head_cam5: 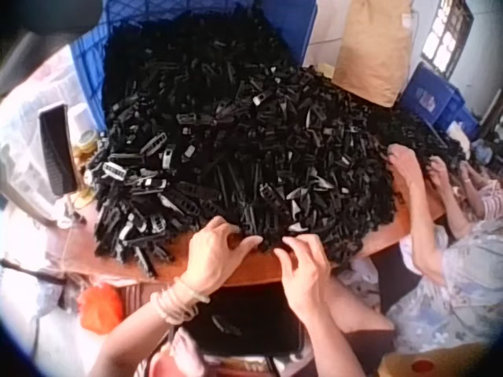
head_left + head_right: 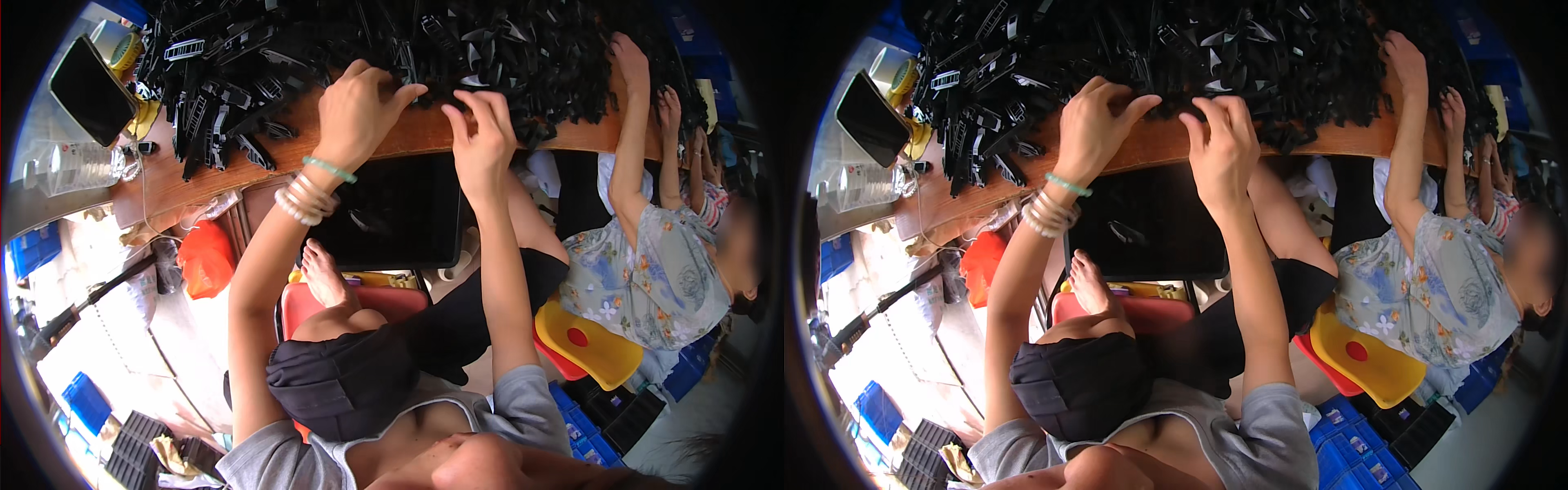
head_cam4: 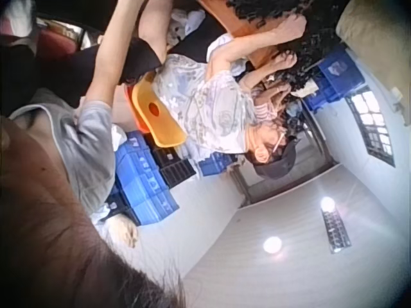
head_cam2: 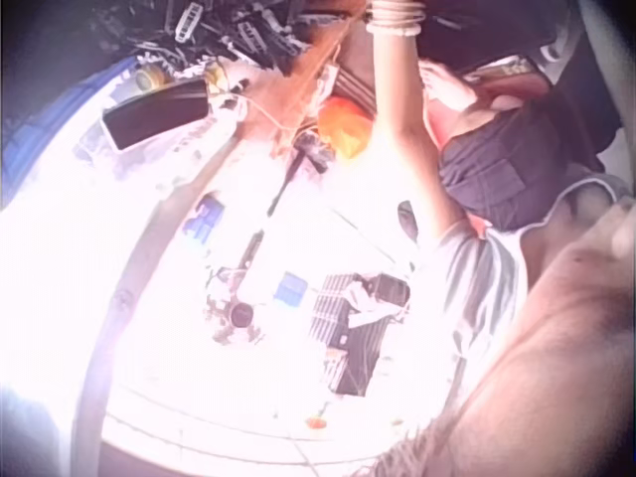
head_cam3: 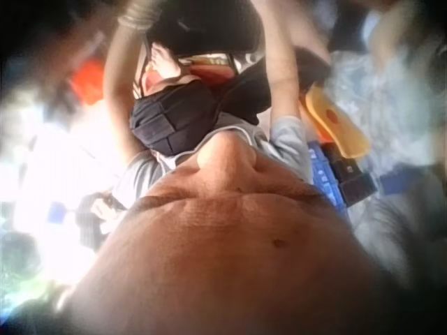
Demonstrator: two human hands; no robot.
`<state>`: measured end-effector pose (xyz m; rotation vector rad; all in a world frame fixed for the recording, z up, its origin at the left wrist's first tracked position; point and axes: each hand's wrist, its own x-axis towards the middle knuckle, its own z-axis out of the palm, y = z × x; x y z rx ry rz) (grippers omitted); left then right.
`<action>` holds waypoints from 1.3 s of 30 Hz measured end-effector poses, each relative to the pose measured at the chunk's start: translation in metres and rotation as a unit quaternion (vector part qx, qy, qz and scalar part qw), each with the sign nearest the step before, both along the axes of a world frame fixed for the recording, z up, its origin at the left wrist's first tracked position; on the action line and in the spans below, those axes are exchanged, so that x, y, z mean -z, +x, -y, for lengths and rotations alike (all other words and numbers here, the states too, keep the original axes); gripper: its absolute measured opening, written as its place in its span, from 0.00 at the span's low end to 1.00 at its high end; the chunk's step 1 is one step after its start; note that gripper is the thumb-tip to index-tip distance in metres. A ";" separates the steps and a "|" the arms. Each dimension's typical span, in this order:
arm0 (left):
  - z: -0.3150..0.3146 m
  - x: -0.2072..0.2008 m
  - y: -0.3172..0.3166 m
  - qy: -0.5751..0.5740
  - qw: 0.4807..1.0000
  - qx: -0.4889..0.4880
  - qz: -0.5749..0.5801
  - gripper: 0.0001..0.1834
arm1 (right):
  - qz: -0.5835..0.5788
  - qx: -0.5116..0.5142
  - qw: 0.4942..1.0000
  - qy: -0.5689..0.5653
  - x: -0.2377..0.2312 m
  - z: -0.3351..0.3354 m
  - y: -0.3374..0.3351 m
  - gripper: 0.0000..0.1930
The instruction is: The person assembles plastic components by fitting small plastic pieces onto them by hand and dropping the assembled parts into a container below the table.
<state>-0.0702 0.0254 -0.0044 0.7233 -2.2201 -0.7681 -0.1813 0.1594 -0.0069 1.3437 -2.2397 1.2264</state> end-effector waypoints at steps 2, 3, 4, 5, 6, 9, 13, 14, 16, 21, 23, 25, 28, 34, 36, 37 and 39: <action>-0.001 -0.001 -0.010 0.016 0.999 -0.025 0.040 0.15 | -0.024 0.020 0.999 0.015 0.003 0.005 -0.006 0.09; -0.002 -0.002 -0.010 0.016 0.999 -0.024 0.040 0.15 | -0.070 0.025 0.997 0.013 0.005 0.005 -0.008 0.09; -0.005 -0.003 -0.007 0.054 0.998 -0.020 0.014 0.13 | -0.114 0.031 0.993 0.011 0.007 0.005 -0.009 0.09; -0.007 -0.005 -0.004 0.091 0.996 -0.016 -0.012 0.12 | -0.114 0.032 0.993 0.012 0.008 0.002 -0.008 0.09; -0.006 -0.011 0.008 0.088 0.996 -0.023 -0.008 0.12 | 0.006 0.013 1.000 -0.025 0.006 0.001 0.001 0.09; -0.003 -0.014 0.029 -0.072 0.994 0.072 0.035 0.12 | 0.298 -0.026 0.945 -0.131 -0.003 -0.008 0.008 0.11; 0.002 -0.004 0.039 -0.071 0.984 0.155 0.046 0.13 | 0.428 -0.168 0.883 -0.088 -0.010 -0.014 0.018 0.12; 0.003 -0.002 0.040 -0.063 0.984 0.161 0.032 0.13 | 0.332 -0.183 0.924 -0.057 -0.006 -0.013 0.017 0.12; 0.005 0.000 0.042 -0.048 0.985 0.166 0.026 0.14 | 0.212 -0.145 0.966 0.011 -0.007 -0.018 0.013 0.13; 0.005 0.001 0.043 -0.021 0.982 0.187 0.022 0.14 | 0.260 -0.136 0.954 0.066 -0.011 -0.031 -0.005 0.11; 0.002 0.003 0.044 0.000 0.983 0.183 0.014 0.13 | 0.243 -0.151 0.956 0.067 -0.009 -0.028 -0.008 0.11; 0.002 0.003 0.044 0.005 0.984 0.180 0.011 0.13 | 0.224 -0.166 0.958 0.067 -0.006 -0.028 -0.007 0.10; -0.001 0.003 0.042 0.012 0.984 0.177 0.004 0.13 | 0.265 -0.146 0.953 0.017 -0.001 -0.032 -0.005 0.11; -0.001 0.002 0.043 0.008 0.986 0.166 0.006 0.13 | 0.298 -0.129 0.946 0.005 0.000 -0.034 -0.003 0.11; -0.002 0.001 0.043 0.014 0.985 0.169 0.010 0.13 | 0.243 -0.163 0.956 0.035 0.000 -0.033 -0.004 0.12; -0.001 0.001 0.042 0.014 0.985 0.170 0.009 0.13 | 0.244 -0.162 0.956 0.035 0.000 -0.032 -0.003 0.12; -0.002 0.001 0.041 0.014 0.985 0.172 0.007 0.13 | 0.209 -0.151 0.966 0.027 -0.002 -0.028 0.001 0.11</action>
